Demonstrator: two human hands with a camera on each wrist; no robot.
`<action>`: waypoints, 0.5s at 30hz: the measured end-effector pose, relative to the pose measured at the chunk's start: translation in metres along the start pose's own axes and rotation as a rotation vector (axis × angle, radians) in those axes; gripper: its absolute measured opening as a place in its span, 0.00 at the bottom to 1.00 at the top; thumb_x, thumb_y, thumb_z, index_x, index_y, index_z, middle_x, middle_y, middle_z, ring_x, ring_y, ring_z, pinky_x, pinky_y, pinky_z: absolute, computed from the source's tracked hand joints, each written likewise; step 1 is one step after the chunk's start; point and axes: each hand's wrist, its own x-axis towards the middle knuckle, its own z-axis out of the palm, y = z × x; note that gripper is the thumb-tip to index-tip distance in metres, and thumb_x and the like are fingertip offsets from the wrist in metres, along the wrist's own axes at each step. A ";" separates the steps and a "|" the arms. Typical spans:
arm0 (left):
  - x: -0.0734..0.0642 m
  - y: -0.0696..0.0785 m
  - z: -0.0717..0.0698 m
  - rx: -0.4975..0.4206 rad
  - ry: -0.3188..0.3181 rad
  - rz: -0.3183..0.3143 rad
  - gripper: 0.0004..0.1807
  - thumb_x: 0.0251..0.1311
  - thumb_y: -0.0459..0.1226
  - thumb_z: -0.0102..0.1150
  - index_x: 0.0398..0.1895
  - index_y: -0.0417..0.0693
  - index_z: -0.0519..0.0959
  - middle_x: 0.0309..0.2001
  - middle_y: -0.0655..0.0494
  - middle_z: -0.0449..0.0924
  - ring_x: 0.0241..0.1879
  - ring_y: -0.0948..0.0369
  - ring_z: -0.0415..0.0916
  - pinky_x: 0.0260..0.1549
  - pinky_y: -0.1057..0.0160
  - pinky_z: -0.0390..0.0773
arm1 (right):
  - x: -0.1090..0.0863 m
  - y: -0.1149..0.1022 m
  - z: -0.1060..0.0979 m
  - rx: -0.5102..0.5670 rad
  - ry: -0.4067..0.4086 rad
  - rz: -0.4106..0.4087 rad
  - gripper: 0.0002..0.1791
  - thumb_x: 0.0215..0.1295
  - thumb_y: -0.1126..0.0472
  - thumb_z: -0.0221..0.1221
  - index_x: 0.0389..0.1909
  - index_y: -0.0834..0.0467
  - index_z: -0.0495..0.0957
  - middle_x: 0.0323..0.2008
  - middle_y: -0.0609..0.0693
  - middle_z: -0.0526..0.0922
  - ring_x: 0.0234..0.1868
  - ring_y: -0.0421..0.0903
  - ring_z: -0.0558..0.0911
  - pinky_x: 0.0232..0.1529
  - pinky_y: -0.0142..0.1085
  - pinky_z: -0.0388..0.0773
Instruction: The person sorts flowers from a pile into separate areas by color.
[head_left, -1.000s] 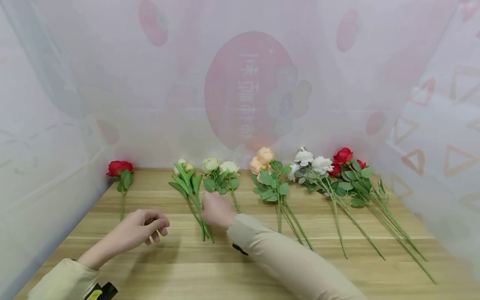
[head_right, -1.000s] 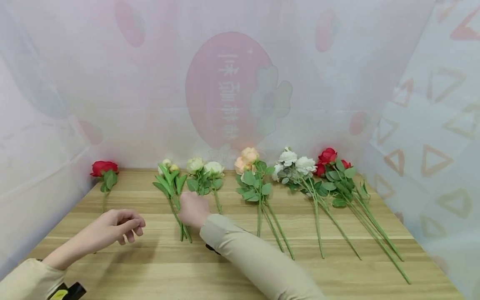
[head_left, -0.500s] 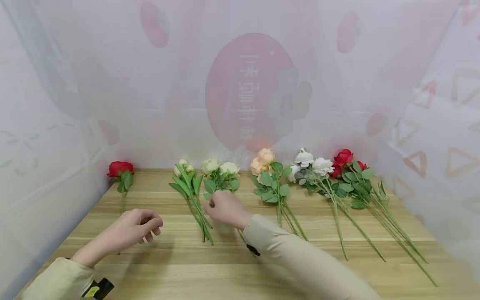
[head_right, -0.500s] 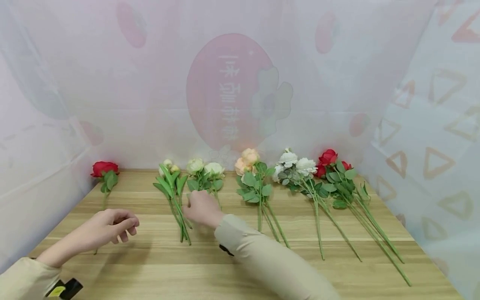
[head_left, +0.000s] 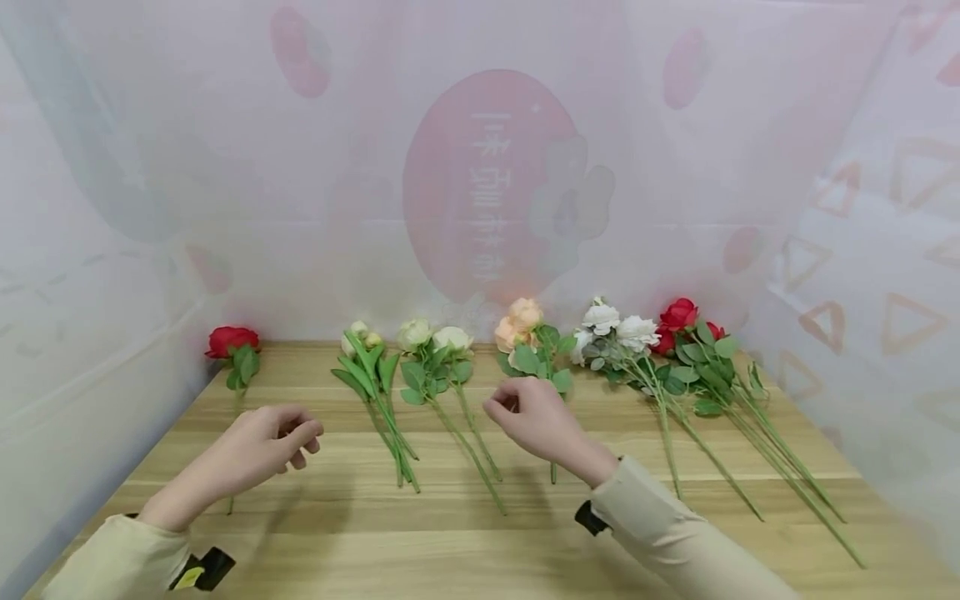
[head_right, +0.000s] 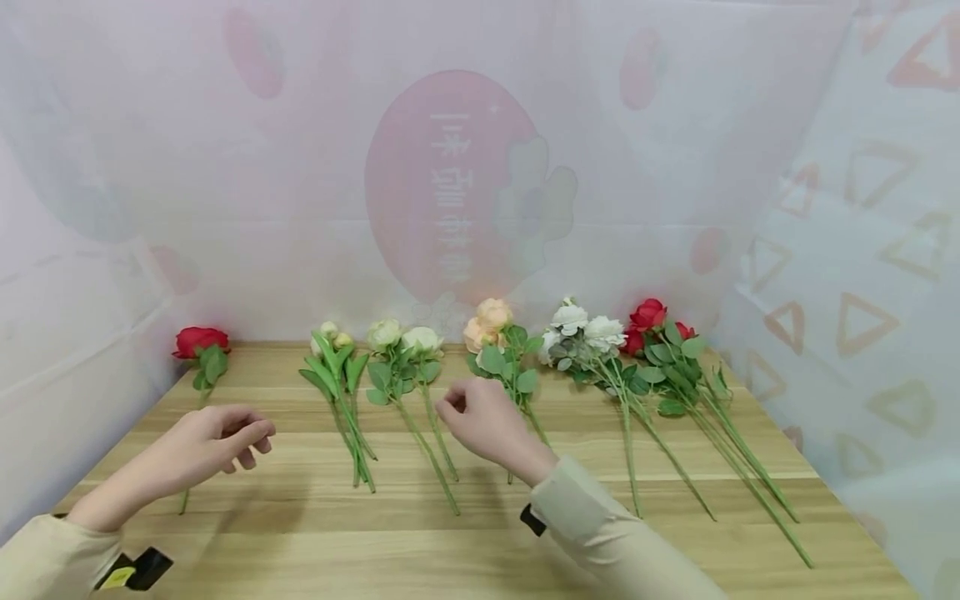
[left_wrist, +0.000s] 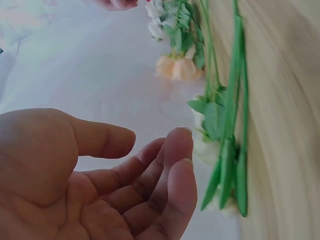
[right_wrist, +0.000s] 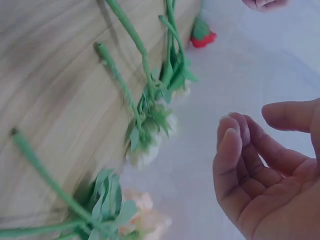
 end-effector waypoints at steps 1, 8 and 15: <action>0.001 0.004 0.000 0.003 0.002 0.001 0.15 0.74 0.45 0.50 0.41 0.45 0.80 0.32 0.59 0.80 0.30 0.60 0.78 0.26 0.61 0.78 | -0.004 0.002 -0.002 0.011 0.010 0.016 0.08 0.71 0.59 0.58 0.33 0.53 0.84 0.24 0.41 0.79 0.23 0.42 0.77 0.28 0.39 0.75; 0.011 0.028 0.012 -0.030 0.001 0.037 0.13 0.74 0.43 0.50 0.38 0.46 0.80 0.30 0.59 0.80 0.29 0.59 0.79 0.26 0.60 0.78 | -0.029 0.023 -0.010 0.147 0.014 0.133 0.07 0.70 0.60 0.59 0.35 0.57 0.84 0.25 0.46 0.80 0.26 0.48 0.79 0.28 0.40 0.77; 0.014 0.036 0.015 0.012 0.031 0.064 0.11 0.73 0.40 0.50 0.37 0.46 0.80 0.30 0.59 0.80 0.28 0.61 0.79 0.26 0.58 0.75 | -0.038 0.027 -0.015 0.184 0.073 0.185 0.06 0.70 0.59 0.60 0.36 0.56 0.84 0.27 0.48 0.80 0.28 0.49 0.79 0.30 0.41 0.76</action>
